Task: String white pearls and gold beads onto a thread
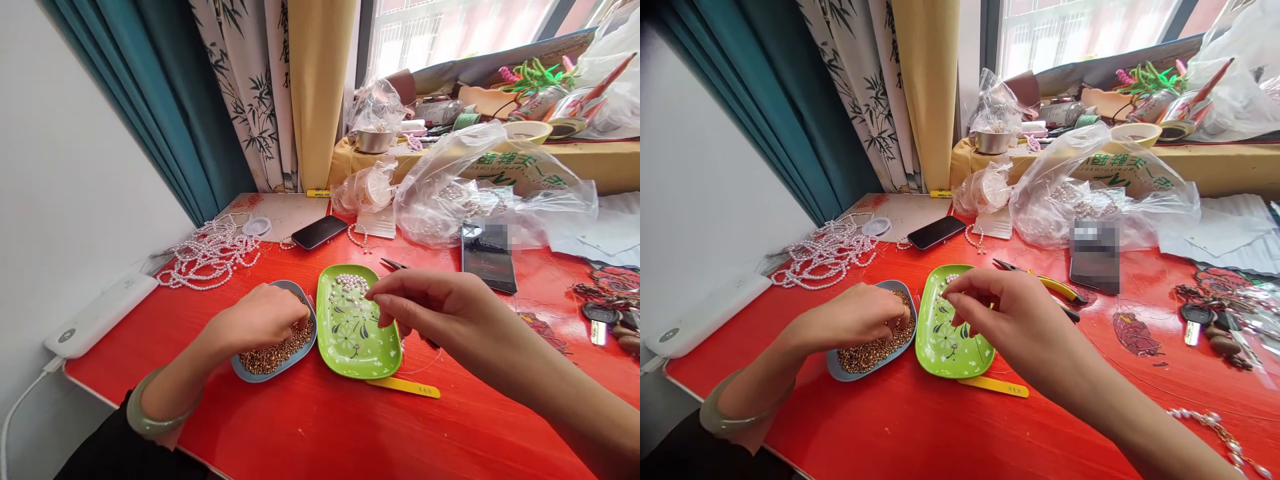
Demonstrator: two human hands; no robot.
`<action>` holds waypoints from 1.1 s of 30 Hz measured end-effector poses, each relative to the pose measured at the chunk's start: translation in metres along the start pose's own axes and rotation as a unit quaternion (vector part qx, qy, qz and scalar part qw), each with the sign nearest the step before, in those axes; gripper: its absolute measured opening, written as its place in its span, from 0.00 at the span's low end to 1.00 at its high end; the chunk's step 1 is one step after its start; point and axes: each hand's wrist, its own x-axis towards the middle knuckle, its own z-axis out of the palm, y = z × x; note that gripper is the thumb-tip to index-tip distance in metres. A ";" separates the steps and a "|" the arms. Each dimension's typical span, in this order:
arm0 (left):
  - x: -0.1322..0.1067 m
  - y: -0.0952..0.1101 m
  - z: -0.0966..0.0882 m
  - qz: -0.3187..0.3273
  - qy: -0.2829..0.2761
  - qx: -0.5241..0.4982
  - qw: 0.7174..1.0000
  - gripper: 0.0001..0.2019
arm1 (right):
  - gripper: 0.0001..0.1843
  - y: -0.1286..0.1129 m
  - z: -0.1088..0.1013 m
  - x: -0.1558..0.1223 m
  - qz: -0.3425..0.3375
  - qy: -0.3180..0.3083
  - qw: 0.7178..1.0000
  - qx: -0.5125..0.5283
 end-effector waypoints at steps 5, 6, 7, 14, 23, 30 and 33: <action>0.004 -0.004 0.007 0.009 0.010 0.004 1.000 0.11 | 0.10 0.001 0.000 0.000 0.001 -0.004 1.000 -0.003; 0.004 -0.005 0.008 0.012 0.011 -0.007 1.000 0.11 | 0.10 0.002 0.001 0.001 0.001 -0.005 1.000 -0.003; 0.004 -0.006 0.008 0.013 0.011 -0.019 1.000 0.10 | 0.10 0.002 0.001 0.001 0.000 -0.008 1.000 -0.003; 0.005 -0.014 0.000 0.009 -0.002 -0.110 0.994 0.06 | 0.09 0.005 0.004 0.000 0.005 -0.011 1.000 0.013; 0.005 -0.035 -0.003 0.005 -0.028 -0.246 0.969 0.07 | 0.09 0.010 0.007 0.000 0.021 -0.050 0.998 0.028; 0.013 -0.017 -0.002 -0.031 0.099 -0.595 0.797 0.05 | 0.08 0.009 0.014 0.000 0.046 -0.076 0.994 0.066; 0.013 -0.003 0.001 -0.011 0.104 -0.737 0.667 0.04 | 0.08 0.006 0.018 -0.003 0.063 -0.084 0.991 0.084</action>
